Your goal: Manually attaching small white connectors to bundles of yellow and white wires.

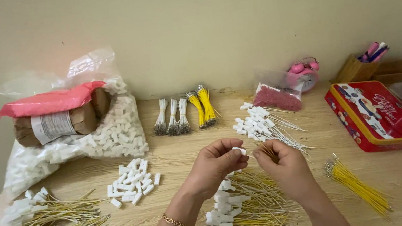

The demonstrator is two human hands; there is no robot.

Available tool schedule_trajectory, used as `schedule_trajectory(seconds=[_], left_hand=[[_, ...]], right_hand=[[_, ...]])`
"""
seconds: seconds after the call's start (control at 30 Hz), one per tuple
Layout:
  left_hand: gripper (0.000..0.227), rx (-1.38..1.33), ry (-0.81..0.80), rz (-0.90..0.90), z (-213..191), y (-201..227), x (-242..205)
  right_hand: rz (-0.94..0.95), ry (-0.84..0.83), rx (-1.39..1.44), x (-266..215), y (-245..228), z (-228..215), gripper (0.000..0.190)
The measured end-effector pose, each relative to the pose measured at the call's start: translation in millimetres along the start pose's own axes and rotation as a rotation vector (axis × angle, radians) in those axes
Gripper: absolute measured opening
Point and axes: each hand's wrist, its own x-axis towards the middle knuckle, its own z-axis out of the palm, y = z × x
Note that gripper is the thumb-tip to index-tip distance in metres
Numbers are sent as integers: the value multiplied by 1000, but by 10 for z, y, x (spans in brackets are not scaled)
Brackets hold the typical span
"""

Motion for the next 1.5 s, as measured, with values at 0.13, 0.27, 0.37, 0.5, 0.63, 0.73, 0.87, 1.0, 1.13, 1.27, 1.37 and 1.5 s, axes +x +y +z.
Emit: schedule_trajectory(seconds=[0.13,0.27,0.37,0.5,0.63,0.73,0.87,1.0,1.13,1.27,1.37,1.5], left_hand=[[25,-68,20,-48,-9,-4,9],[25,-115,-2,-29,-30,-13,10],[23,-106,-17,-41,5,-1,-4],[19,-50,-40,-37,-12,-37,2],[22,-63,-19,-37,-20,-49,6],[19,-63,-3,-43,-29,-73,20],[20,-27,-15,-27,-9,-90,15],[19,57,26,-26,57,-45,-6],[15,78,5,18,-3,-144,45],[12,104,32,11,-19,-184,50],[11,176,46,-40,10,-81,36],[12,862,10,-130,79,107,-36]], right_hand=[[-36,22,-96,-54,-130,32,11],[-72,57,-168,-83,-182,33,9],[-114,42,-209,-80,-177,13,8],[-158,17,-165,-88,-210,-5,11],[-198,-5,-234,-90,-148,-23,12],[-41,-72,-234,-81,-147,-27,15],[-41,-36,-265,-87,-123,-4,13],[-159,-34,-434,-126,-222,-5,8],[-180,-45,-606,-73,-198,21,7],[-277,-21,-518,-56,-58,59,8],[-115,-97,-496,-11,-106,51,11],[238,-113,-305,125,-77,-187,31]])
